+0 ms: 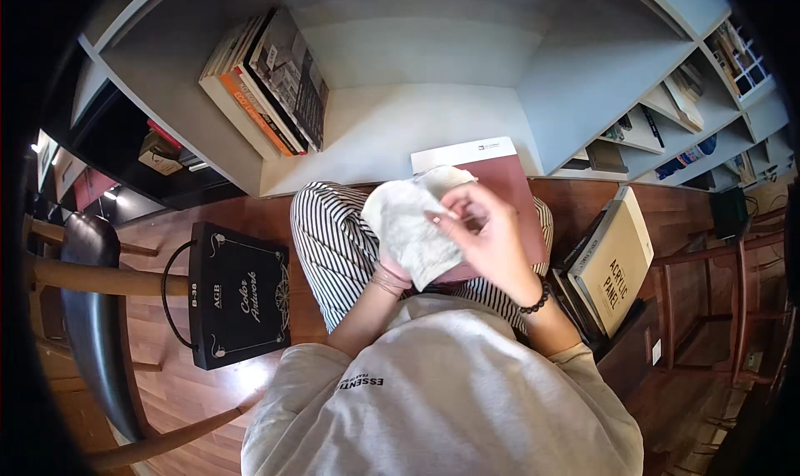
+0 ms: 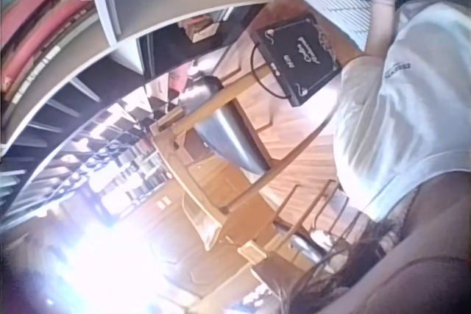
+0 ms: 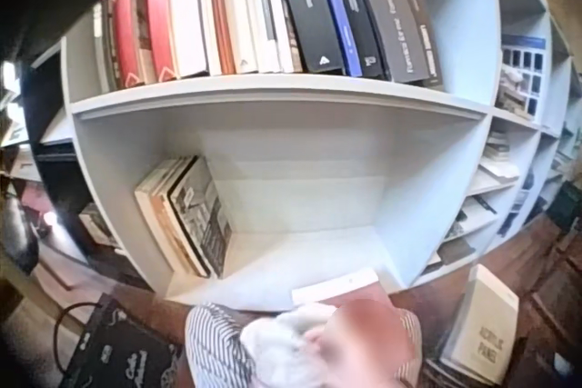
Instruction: Cleaning and inspecting books and acrylic panels with a cloth and organizing them.
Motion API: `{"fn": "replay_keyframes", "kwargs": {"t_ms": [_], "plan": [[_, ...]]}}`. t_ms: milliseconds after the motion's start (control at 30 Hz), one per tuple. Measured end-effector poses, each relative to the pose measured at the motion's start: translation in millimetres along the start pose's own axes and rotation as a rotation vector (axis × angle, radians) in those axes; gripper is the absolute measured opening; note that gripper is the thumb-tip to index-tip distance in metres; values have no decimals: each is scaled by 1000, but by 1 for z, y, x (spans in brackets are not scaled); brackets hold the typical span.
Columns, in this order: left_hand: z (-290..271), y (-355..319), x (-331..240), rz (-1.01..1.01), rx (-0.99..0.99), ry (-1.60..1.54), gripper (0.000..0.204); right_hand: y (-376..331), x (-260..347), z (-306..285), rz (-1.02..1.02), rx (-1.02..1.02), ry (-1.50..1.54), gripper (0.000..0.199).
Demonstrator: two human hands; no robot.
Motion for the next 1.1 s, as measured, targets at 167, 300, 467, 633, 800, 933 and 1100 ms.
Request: {"fn": "replay_keyframes", "kwargs": {"t_ms": [167, 300, 467, 633, 800, 933, 1100], "plan": [[38, 6, -10, -21, 115, -568, 59, 9, -50, -62, 78, -192, -466, 40], [39, 10, -6, -34, 79, -533, 59, -15, -103, -67, 286, -90, 38, 54], [22, 18, 18, -37, 112, 5, 55, -59, -135, -12, 772, 61, 1175, 46], [-28, 17, 44, -264, -126, -318, 53, -64, -152, -30, 797, -86, 1174, 40], [-47, 12, 24, -183, -163, -209, 54, -49, -111, -98, 373, -184, 356, 43], [-65, 12, 19, -69, -234, -198, 55, -51, -41, -85, -59, 94, -857, 51], [-78, 18, 28, -59, -233, -84, 49, -60, -108, -57, 204, 265, -1026, 68]]}}
Point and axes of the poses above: each hand's wrist, its own y-axis towards the middle knuckle, its own z-axis out of the palm, x = y × z, the point moved 6 cm from there along y, towards the middle knuckle
